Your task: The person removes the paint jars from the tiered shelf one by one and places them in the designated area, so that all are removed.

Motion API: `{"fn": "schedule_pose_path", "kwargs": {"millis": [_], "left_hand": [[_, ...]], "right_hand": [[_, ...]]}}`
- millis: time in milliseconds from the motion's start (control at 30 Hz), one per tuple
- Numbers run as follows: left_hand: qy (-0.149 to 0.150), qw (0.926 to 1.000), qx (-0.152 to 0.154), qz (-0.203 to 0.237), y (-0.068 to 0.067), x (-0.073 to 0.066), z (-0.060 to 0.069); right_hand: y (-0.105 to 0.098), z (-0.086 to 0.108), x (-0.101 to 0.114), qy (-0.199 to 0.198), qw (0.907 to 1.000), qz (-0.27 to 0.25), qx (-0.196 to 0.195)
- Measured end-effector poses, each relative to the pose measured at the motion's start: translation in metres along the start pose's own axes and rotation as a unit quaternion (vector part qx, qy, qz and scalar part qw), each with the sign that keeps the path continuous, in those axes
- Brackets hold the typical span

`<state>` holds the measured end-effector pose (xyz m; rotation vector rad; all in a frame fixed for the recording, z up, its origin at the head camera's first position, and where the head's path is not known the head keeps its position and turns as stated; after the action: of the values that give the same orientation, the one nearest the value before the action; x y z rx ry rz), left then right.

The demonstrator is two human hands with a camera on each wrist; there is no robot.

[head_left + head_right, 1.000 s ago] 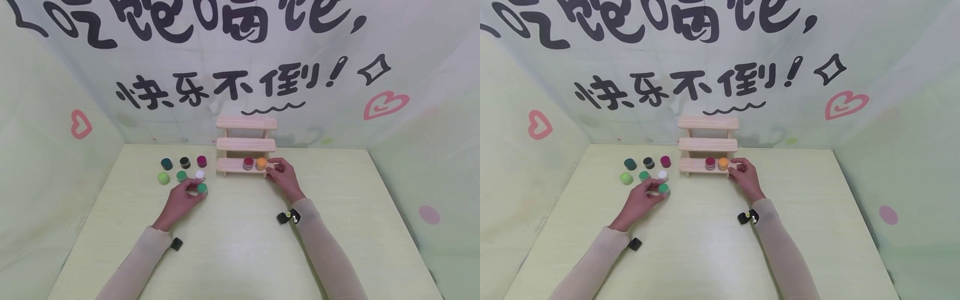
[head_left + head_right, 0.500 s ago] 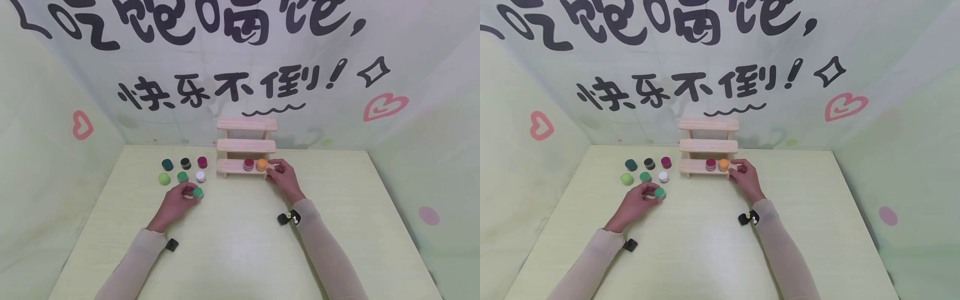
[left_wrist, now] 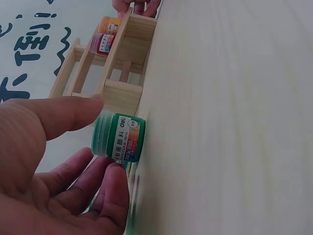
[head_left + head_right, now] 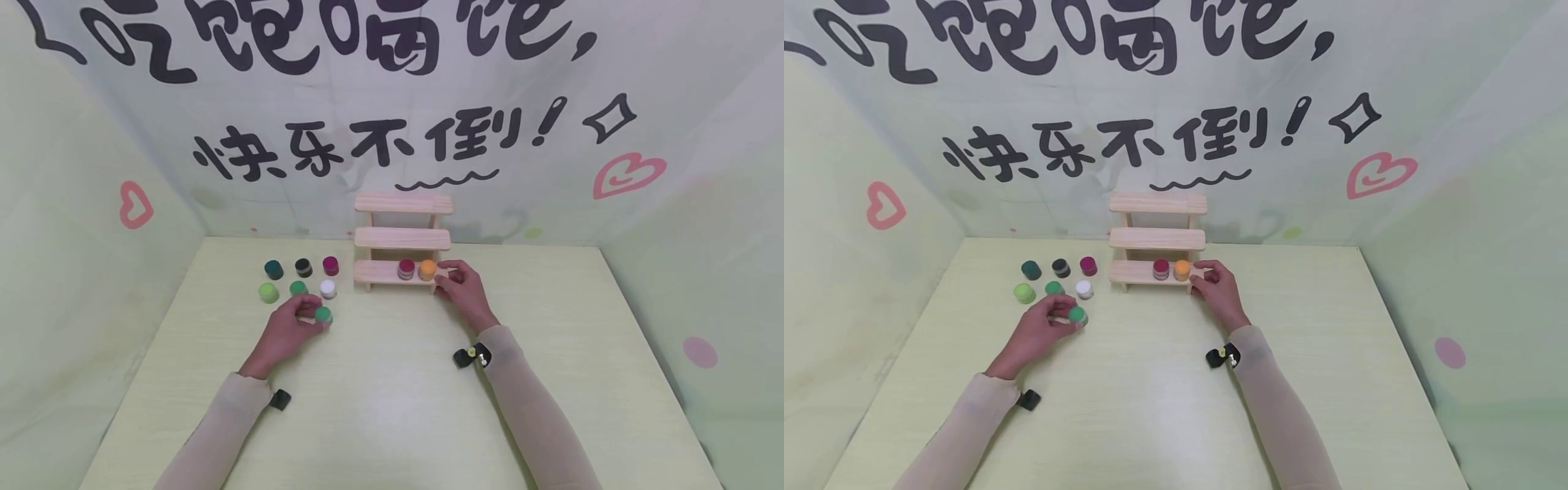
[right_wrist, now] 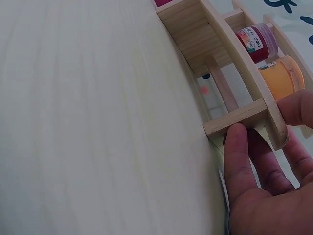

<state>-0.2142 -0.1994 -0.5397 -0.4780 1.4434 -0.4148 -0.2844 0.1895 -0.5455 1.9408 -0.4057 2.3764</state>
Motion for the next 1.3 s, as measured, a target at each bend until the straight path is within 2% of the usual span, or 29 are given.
{"fn": "schedule_pose_path", "kwargs": {"millis": [333, 500, 767, 1000, 1167, 1300], "left_hand": [[0.02, 0.9989, -0.033, 0.025, -0.008, -0.022, -0.008], [0.036, 0.9976, -0.033, 0.048, -0.006, -0.034, -0.013], [0.054, 0.9956, -0.021, 0.073, 0.008, -0.057, -0.02], [0.072, 0.9944, -0.021, 0.075, 0.027, -0.08, -0.028], [0.079, 0.9926, -0.031, 0.087, 0.037, -0.09, -0.033], [0.075, 0.9917, -0.027, 0.101, 0.047, -0.097, -0.038]], "right_hand": [[-0.001, 0.002, 0.001, 0.0, 1.0, 0.002, 0.001], [0.0, 0.002, 0.001, -0.001, 1.0, 0.007, 0.001], [0.0, 0.001, 0.0, -0.005, 1.0, 0.0, 0.0], [-0.001, 0.0, -0.001, -0.006, 1.0, 0.005, -0.003], [-0.001, -0.001, -0.002, -0.01, 0.9999, 0.002, -0.002], [-0.001, -0.001, -0.003, -0.013, 0.9999, 0.005, 0.0]]}}
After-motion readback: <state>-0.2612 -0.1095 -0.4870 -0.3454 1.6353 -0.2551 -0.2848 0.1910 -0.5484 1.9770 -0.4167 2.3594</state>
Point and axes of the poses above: each hand's wrist, its own z-axis away from the middle knuckle, its own y-axis out of the palm, x = y × z, the point moved 5 cm from there along -z, towards the middle knuckle, and after that the axes turned 11 degrees about -x, right-handed, at the moved point
